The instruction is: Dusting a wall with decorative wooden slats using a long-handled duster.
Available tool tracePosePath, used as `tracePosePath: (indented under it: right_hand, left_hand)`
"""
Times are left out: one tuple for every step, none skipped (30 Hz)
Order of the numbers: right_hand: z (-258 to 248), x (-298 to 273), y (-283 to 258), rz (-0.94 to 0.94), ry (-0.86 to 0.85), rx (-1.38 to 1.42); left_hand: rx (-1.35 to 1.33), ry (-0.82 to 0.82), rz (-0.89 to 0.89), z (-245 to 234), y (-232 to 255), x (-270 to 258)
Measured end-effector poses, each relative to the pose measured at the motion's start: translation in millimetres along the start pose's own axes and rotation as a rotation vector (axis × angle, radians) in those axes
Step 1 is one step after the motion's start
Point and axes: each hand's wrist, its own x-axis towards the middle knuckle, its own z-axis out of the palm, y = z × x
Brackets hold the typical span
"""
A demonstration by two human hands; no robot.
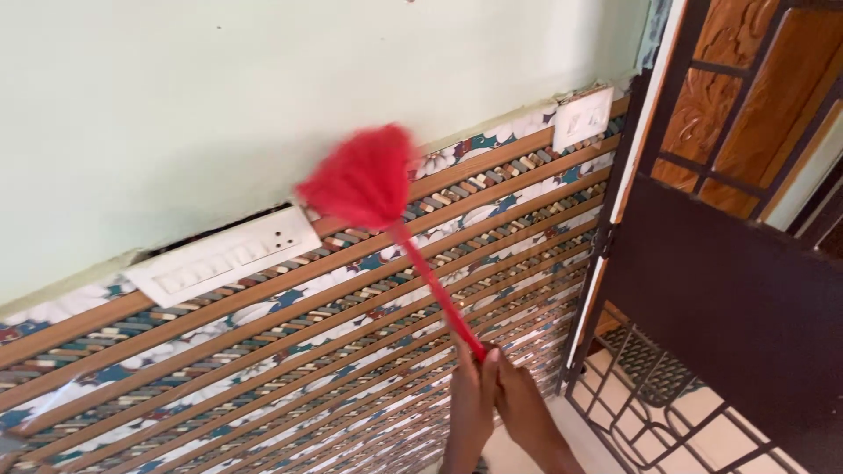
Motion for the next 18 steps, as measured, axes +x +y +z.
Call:
tracePosePath:
  right_hand:
    - [-7.5, 3.4, 22.1, 0.056, 0.066, 0.083]
    - [-15.4, 5.0, 44.6, 0.114, 0.133, 0.164]
    - [-26.8, 13.4, 74.8, 0.118, 0.137, 0.156]
    - [-38.2, 20.9, 104.4, 0.160, 0.207, 0.315]
    - [-49.9, 27.9, 133.9, 0.200, 0.277, 0.473]
    - [-64.0, 27.0, 131.0, 0.206, 0.282, 0.467]
    - [-78.1, 25.6, 127.8, 0.182, 0.336, 0.379]
    - [-90.0, 28.3, 123.0, 0.152, 0.391, 0.296]
    - [-100.7, 25.9, 106.7, 0.151, 0.397, 0.295]
    - [-109.6, 25.0, 89.9, 0.073, 0.433, 0.105]
    - [-118.1, 23.8, 73.0, -0.005, 0.466, -0.086]
    - [-118.9, 19.3, 65.2, -0.004, 0.464, -0.087]
    - [-119.2, 14.7, 57.3, 0.002, 0.465, -0.099]
    - [-117.8, 11.4, 49.1, 0.006, 0.465, -0.106]
    - [-112.5, 9.5, 51.9, 0.004, 0.461, -0.105]
    - [-105.9, 6.7, 54.5, 0.009, 0.439, -0.106]
    - [-99.3, 3.9, 56.9, 0.013, 0.416, -0.106]
    - [-93.1, 1.1, 51.5, 0.015, 0.408, -0.104]
  left_hand:
    - [-0.011, -0.041, 0.057, 11.4, 8.3, 5.8]
    - [-0.024, -0.083, 0.113, 23.3, 16.1, 10.0]
    - [-0.032, -0.088, 0.113, 36.8, 21.2, 18.4]
    - [-0.061, -0.152, 0.146, 49.7, 26.5, 26.1]
    - [-0.091, -0.216, 0.180, 62.5, 32.1, 33.6]
    - [-0.098, -0.221, 0.177, 73.1, 41.5, 37.3]
    - [-0.060, -0.254, 0.130, 83.6, 51.2, 40.6]
    - [-0.016, -0.285, 0.091, 91.4, 61.4, 46.6]
    - [-0.016, -0.290, 0.094, 101.6, 57.6, 48.2]
    - [-0.053, -0.292, 0.170, 110.1, 53.3, 50.7]
    - [-0.089, -0.295, 0.247, 118.2, 48.9, 53.1]
    - [-0.091, -0.294, 0.244, 113.5, 55.2, 49.7]
    - [-0.105, -0.312, 0.211, 108.3, 61.2, 46.2]
    - [-0.116, -0.327, 0.180, 101.5, 66.8, 43.2]
    - [-0.115, -0.323, 0.178, 99.1, 61.6, 40.5]
    - [-0.116, -0.315, 0.162, 95.7, 55.8, 36.8]
    - [-0.117, -0.307, 0.147, 92.2, 50.2, 33.0]
    - [-0.115, -0.302, 0.140, 83.0, 50.0, 27.3]
